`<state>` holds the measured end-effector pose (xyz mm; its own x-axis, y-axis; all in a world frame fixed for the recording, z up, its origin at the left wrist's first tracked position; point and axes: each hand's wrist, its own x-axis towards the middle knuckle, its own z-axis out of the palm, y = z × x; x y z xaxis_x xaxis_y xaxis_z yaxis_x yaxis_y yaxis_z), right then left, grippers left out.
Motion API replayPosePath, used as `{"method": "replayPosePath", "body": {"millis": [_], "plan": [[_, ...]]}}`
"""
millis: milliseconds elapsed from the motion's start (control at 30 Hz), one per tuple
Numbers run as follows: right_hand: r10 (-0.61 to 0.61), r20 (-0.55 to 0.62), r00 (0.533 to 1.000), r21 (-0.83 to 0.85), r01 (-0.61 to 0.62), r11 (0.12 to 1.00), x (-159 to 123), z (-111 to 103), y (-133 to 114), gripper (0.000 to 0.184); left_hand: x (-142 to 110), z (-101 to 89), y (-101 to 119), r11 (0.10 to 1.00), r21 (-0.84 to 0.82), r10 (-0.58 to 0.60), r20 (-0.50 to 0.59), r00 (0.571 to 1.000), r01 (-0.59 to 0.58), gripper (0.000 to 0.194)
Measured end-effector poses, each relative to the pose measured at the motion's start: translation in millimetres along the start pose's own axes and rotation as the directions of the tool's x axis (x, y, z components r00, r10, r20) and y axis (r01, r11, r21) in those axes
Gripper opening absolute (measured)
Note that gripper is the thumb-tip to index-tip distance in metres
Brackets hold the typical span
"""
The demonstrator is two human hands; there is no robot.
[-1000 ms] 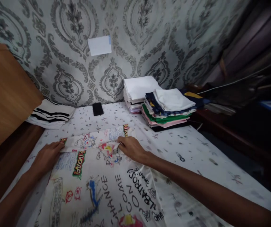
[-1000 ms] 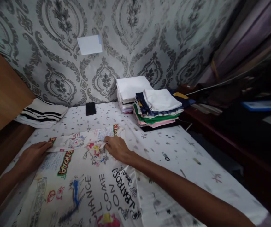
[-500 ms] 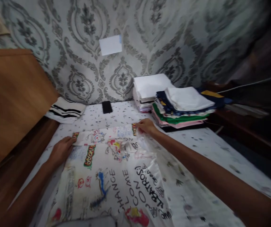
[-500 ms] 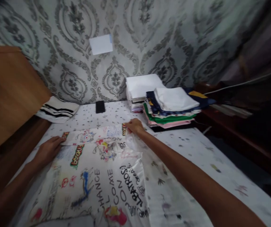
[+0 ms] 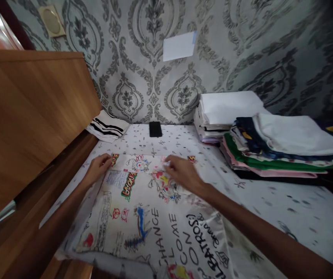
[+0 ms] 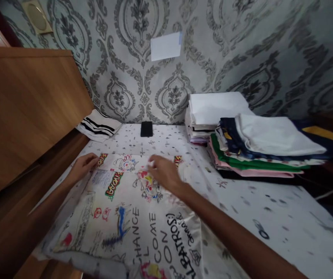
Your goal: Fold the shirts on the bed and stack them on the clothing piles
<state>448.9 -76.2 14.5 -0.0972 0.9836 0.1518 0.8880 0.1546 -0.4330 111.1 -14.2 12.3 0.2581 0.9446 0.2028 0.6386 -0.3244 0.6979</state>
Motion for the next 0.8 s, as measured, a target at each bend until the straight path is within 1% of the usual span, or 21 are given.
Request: {"method": "replayPosePath", "body": {"millis": [33,67,100,133,167,200,267,333,367,433,500,567,667,733,800], "plan": [[-0.167,0.060,0.984,-0.002,0.168,0.986,-0.1,9.7,-22.0,0.018,-9.3,6.6,11.7,0.998,0.014,0.054,0.035,0.998,-0.055,0.034],[-0.334,0.120,0.935,-0.013,0.338,0.941,1.6,20.0,-43.2,0.018,-19.7,13.5,23.4,0.993,0.030,0.116,0.086,0.990,-0.118,0.031],[-0.441,0.157,0.884,-0.036,0.452,0.891,5.2,30.5,-62.5,0.018,-30.6,20.2,33.8,0.982,0.045,0.174,0.143,0.974,-0.182,0.029],[-0.503,0.188,0.844,-0.065,0.522,0.851,10.6,40.7,-79.0,0.017,-41.3,26.4,41.8,0.969,0.065,0.223,0.189,0.956,-0.239,0.027],[-0.523,0.205,0.827,-0.092,0.548,0.831,17.3,50.1,-92.2,0.018,-51.2,31.7,46.5,0.954,0.092,0.260,0.218,0.941,-0.285,0.025],[-0.528,0.216,0.821,-0.113,0.558,0.822,25.0,58.6,-102.0,0.019,-59.9,35.8,47.8,0.940,0.123,0.285,0.229,0.931,-0.318,0.024],[-0.502,0.222,0.836,-0.139,0.537,0.832,40.6,72.3,-112.9,0.022,-72.6,40.4,41.2,0.919,0.181,0.312,0.211,0.926,-0.351,0.022],[-0.478,0.213,0.852,-0.122,0.509,0.852,53.8,82.7,-115.3,0.022,-78.5,41.5,27.7,0.904,0.218,0.329,0.191,0.925,-0.367,0.023],[-0.464,0.191,0.865,-0.079,0.485,0.871,58.8,87.0,-114.7,0.021,-78.9,41.6,20.6,0.896,0.234,0.338,0.189,0.922,-0.377,0.024],[-0.421,0.121,0.899,0.057,0.417,0.907,66.3,94.3,-111.5,0.018,-74.3,42.9,9.4,0.875,0.284,0.346,0.202,0.916,-0.393,0.031],[-0.360,0.054,0.931,0.185,0.345,0.920,71.6,99.9,-106.9,0.019,-63.5,46.5,4.2,0.848,0.352,0.328,0.236,0.915,-0.395,0.038],[-0.324,0.027,0.946,0.241,0.308,0.920,76.2,103.4,-101.4,0.021,-49.2,51.3,3.8,0.821,0.410,0.296,0.290,0.910,-0.397,0.041],[-0.343,0.016,0.939,0.314,0.321,0.893,82.3,105.3,-92.8,0.016,-32.2,57.3,5.5,0.791,0.442,0.282,0.349,0.894,-0.422,0.035],[-0.389,0.014,0.921,0.385,0.354,0.852,85.5,104.8,-88.7,0.016,-28.5,59.3,3.7,0.787,0.443,0.302,0.331,0.894,-0.430,0.031],[-0.427,0.029,0.904,0.426,0.376,0.823,88.4,103.2,-87.0,0.026,-29.6,59.7,-1.3,0.785,0.452,0.320,0.292,0.902,-0.424,0.028]]}}
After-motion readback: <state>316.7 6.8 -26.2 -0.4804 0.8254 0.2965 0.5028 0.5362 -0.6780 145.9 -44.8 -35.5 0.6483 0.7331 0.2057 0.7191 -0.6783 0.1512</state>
